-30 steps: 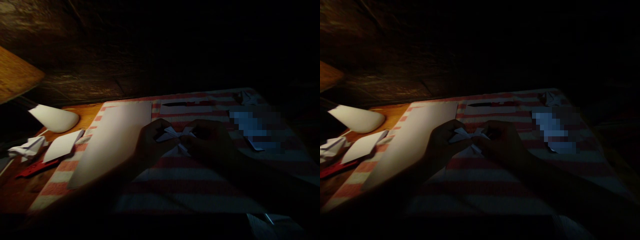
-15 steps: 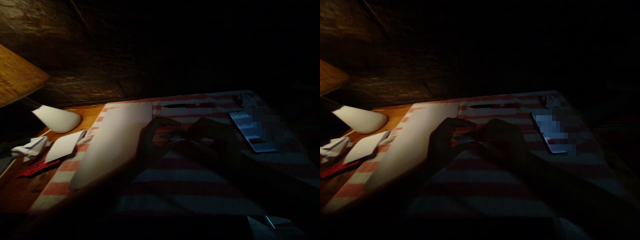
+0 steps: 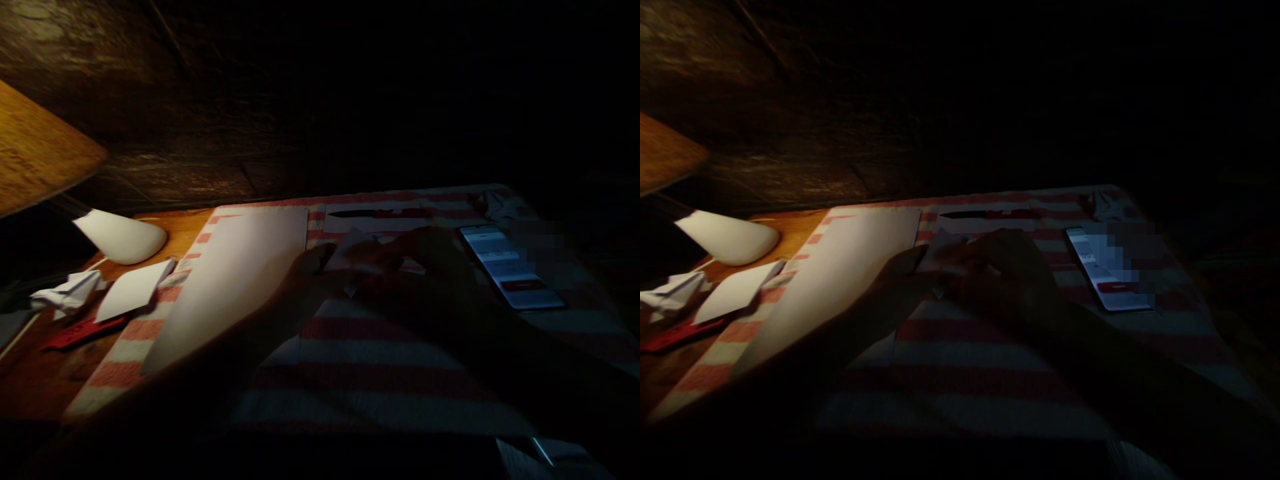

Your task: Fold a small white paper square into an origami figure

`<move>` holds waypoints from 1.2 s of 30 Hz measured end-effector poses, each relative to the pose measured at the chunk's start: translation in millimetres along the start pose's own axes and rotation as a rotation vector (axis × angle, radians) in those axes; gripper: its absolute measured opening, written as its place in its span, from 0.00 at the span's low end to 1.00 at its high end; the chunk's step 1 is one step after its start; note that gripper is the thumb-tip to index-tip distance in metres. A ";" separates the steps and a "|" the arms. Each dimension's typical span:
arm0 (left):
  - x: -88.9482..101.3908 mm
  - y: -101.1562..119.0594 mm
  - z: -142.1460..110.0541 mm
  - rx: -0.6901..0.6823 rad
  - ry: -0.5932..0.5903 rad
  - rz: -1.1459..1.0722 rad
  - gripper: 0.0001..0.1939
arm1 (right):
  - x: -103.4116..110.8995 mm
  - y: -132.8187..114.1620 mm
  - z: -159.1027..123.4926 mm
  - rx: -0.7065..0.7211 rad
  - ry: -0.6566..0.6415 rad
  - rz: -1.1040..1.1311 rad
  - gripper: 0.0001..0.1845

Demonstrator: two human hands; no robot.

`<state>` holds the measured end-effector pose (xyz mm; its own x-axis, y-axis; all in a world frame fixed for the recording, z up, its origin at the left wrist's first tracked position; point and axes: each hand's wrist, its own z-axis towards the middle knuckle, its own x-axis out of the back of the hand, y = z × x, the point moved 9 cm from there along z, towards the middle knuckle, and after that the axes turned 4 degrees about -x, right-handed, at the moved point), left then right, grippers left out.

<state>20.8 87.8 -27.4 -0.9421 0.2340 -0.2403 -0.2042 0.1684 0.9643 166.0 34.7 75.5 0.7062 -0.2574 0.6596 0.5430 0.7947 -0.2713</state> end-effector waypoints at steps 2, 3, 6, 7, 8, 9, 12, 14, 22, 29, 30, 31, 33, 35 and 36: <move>5.7 3.3 1.4 -0.052 0.036 0.017 0.23 | -0.4 5.5 0.9 -0.029 0.037 0.016 0.03; 9.8 6.0 2.1 -0.087 0.062 0.027 0.22 | 0.0 9.7 0.9 -0.062 0.062 0.041 0.05; 20.0 12.9 3.3 -0.174 0.121 0.061 0.20 | -2.1 30.8 -3.1 -0.282 0.119 0.220 0.09; 21.4 14.0 3.3 -0.187 0.130 0.070 0.20 | -6.9 39.4 -6.4 -0.389 0.114 0.314 0.09; 21.2 14.3 3.2 -0.191 0.128 0.076 0.19 | -14.4 48.0 -11.1 -0.511 0.097 0.420 0.10; 19.7 14.1 2.9 -0.187 0.119 0.078 0.19 | -24.0 54.9 -16.8 -0.632 0.070 0.536 0.12; 14.1 12.1 0.4 -0.148 0.110 0.088 0.17 | -54.4 58.5 -29.7 -0.860 -0.069 0.815 0.18; 10.6 10.6 -1.8 -0.111 0.107 0.111 0.16 | -66.7 55.1 -33.6 -0.914 -0.172 0.873 0.17; 4.9 15.6 -7.3 -0.048 0.091 0.271 0.13 | -74.8 54.8 -37.8 -0.951 -0.305 0.926 0.17; 12.3 16.3 -8.8 -0.041 0.167 0.278 0.11 | -74.8 54.3 -38.3 -0.925 -0.373 0.798 0.13; 12.3 14.4 -8.1 -0.032 0.162 0.262 0.11 | -74.3 54.2 -37.8 -0.914 -0.363 0.794 0.13; 12.1 12.2 -7.4 -0.023 0.154 0.241 0.11 | -73.7 54.1 -37.4 -0.903 -0.351 0.786 0.13; 11.9 6.8 -5.7 -0.010 0.136 0.190 0.11 | -72.4 53.8 -36.3 -0.878 -0.341 0.738 0.14; 10.4 1.0 -4.1 -0.001 0.099 0.123 0.11 | -71.6 52.2 -34.4 -0.843 -0.352 0.686 0.14; 9.1 -1.4 -3.5 0.001 0.076 0.087 0.10 | -71.1 51.0 -33.0 -0.823 -0.359 0.670 0.14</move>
<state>11.6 86.3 -30.6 -0.9738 0.1741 -0.1464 -0.1203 0.1518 0.9811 158.4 75.4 -8.4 0.8688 0.3653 0.3342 0.3309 0.0736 -0.9408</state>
